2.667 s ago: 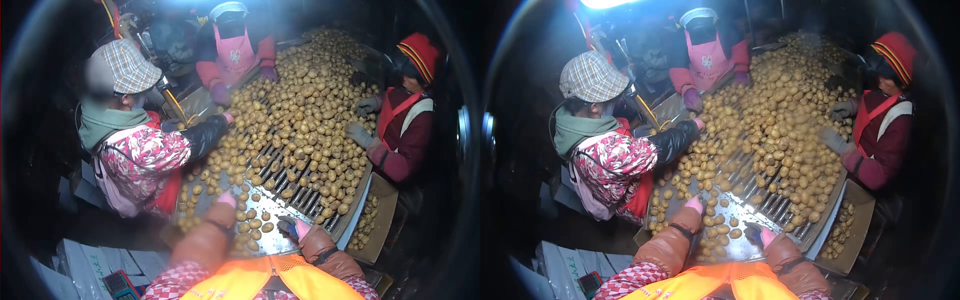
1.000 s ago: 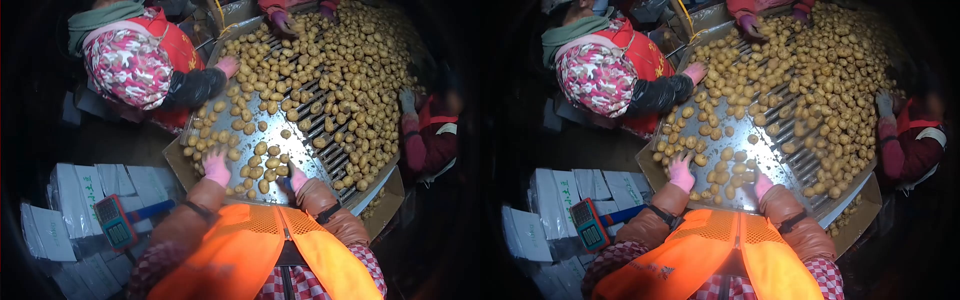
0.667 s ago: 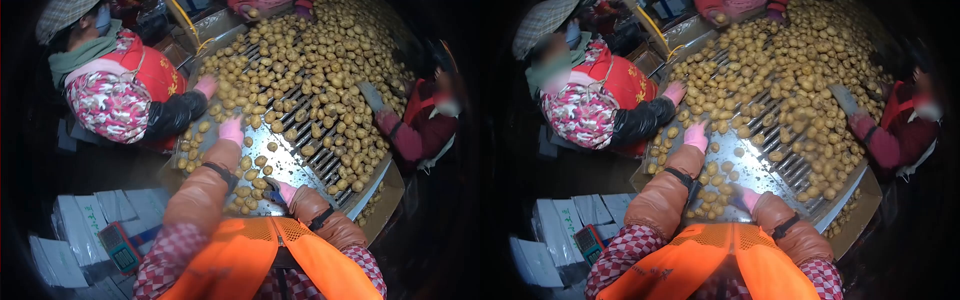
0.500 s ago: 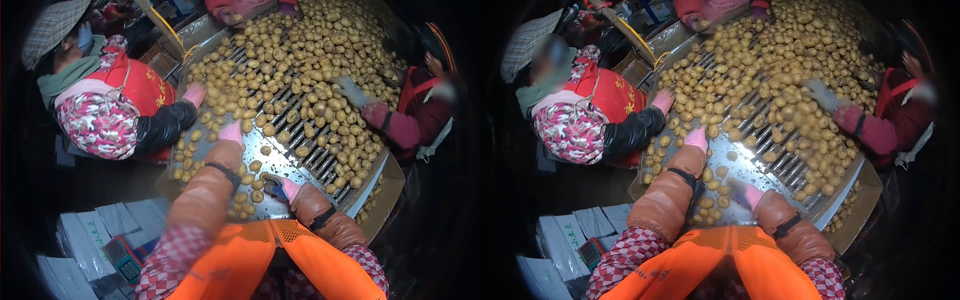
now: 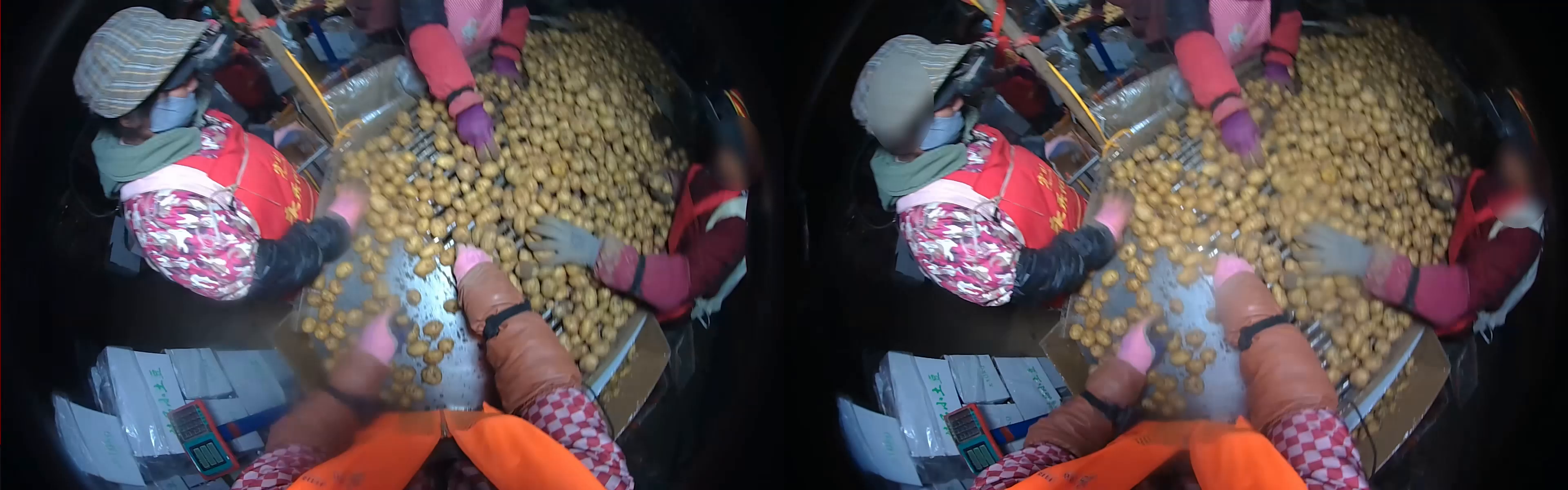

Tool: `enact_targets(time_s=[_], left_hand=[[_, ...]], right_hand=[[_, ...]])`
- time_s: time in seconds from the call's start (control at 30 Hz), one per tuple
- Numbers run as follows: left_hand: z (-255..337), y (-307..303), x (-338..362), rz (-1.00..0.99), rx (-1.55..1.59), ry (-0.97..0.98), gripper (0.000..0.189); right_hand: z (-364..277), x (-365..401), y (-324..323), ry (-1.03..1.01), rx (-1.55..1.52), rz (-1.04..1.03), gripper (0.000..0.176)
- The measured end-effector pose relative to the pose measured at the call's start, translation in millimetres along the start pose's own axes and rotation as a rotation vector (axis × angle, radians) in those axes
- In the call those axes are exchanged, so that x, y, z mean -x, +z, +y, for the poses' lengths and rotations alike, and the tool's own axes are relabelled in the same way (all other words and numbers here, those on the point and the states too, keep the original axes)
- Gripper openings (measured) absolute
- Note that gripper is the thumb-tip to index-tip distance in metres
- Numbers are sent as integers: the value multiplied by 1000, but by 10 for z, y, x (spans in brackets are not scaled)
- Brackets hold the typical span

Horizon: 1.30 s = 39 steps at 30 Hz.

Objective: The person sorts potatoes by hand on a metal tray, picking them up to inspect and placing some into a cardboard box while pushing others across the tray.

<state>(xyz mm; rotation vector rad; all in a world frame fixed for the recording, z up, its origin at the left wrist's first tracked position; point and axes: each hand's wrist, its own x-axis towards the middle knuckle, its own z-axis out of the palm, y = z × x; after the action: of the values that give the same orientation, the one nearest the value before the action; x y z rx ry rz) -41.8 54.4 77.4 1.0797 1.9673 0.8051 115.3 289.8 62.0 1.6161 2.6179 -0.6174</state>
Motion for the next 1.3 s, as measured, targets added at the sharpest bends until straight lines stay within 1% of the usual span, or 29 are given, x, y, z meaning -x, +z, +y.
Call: enact_targets(time_s=[0.03, 0.13, 0.2, 0.23, 0.27, 0.37, 0.4, 0.5, 0.53, 0.57, 0.6, 0.63, 0.7, 0.73, 0.77, 0.8, 0.87, 0.9, 0.93, 0.97, 1.0, 1.03, 1.07, 1.1, 1.13, 1.17, 1.23, 1.27, 1.3], left_hand=[[-34, 43, 59, 4, 57, 2, 36], [159, 50, 301, -75, -44, -18, 32], [289, 104, 364, -103, 218, -91, 32], [476, 71, 426, -120, 352, -132, 32], [657, -10, 498, -146, 225, -94, 36], [800, -50, 480, -144, 52, -94, 35], [558, 42, 435, -142, 263, -112, 31], [513, 63, 374, -66, -20, -32, 32], [594, 46, 376, -41, -2, -68, 34], [736, 7, 433, -16, 16, -105, 36], [805, -4, 507, 9, 34, -141, 38], [689, 57, 527, -84, 90, -108, 40], [387, 234, 507, -271, 198, -43, 45], [629, 194, 654, -258, -63, 181, 50], [900, 145, 757, -272, -232, 213, 53], [690, 259, 731, -283, -87, 157, 52], [200, 404, 530, -216, 169, 81, 48], [-23, 367, 451, -140, 281, 61, 46], [-291, 276, 395, 31, 6, 202, 40], [-258, 108, 497, 89, -137, 128, 38], [-627, -41, 348, 188, -449, 212, 36], [-732, -219, 307, 257, -476, 247, 42], [-845, -289, 174, 237, -763, 30, 50], [-1113, -214, 86, 260, -852, -46, 60], [-1387, -120, -24, 193, -841, -108, 62], [-1501, 21, -188, 159, -830, -158, 64], [-890, 47, 113, 182, -683, 122, 64], [-1015, 23, 175, 144, -734, 130, 64], [-1126, -1, 240, 107, -785, 140, 64]], right_hand=[[-38, -32, -77, 67, -2, -75, 34], [-16, -59, -166, 85, 6, -273, 34], [-20, 96, -305, 99, -34, -225, 33], [-24, 219, -329, 107, -52, -207, 32], [124, 171, -48, 109, -71, -224, 30], [22, 430, -96, 60, -200, -265, 28], [33, 528, 16, -19, -171, -170, 25], [-35, 825, 148, -116, -514, 147, 23], [17, 891, 328, 20, -845, 34, 21], [-81, 999, 337, 281, -1292, -226, 25], [-97, 1242, 316, 330, -1479, -300, 29], [-245, 1557, 36, 378, -1665, -378, 33], [-181, 1862, 238, 437, -2079, -518, 41], [-87, 1990, 334, 332, -2284, -707, 44], [-213, 2070, 270, 324, -2473, -819, 46], [-139, 2096, 390, -200, -1679, -540, 43], [30, 2232, 589, -432, -1273, -298, 45], [127, 2319, 665, -263, -1715, -338, 46], [248, 2436, 771, -103, -1734, -364, 44], [381, 2538, 900, 64, -1758, -385, 43], [514, 2640, 1031, 232, -1783, -395, 41], [529, 2767, 1035, 48, -1561, -226, 41], [536, 2884, 1010, -81, -1317, -33, 42], [612, 2927, 874, 46, -1573, -57, 42], [685, 2971, 729, 184, -1831, -49, 42], [769, 2896, 546, 599, -2482, -192, 43], [840, 3013, 377, 595, -2362, 75, 41], [1057, 3117, 443, 439, -2549, -58, 38], [1242, 3388, 513, 477, -2484, 66, 34]])
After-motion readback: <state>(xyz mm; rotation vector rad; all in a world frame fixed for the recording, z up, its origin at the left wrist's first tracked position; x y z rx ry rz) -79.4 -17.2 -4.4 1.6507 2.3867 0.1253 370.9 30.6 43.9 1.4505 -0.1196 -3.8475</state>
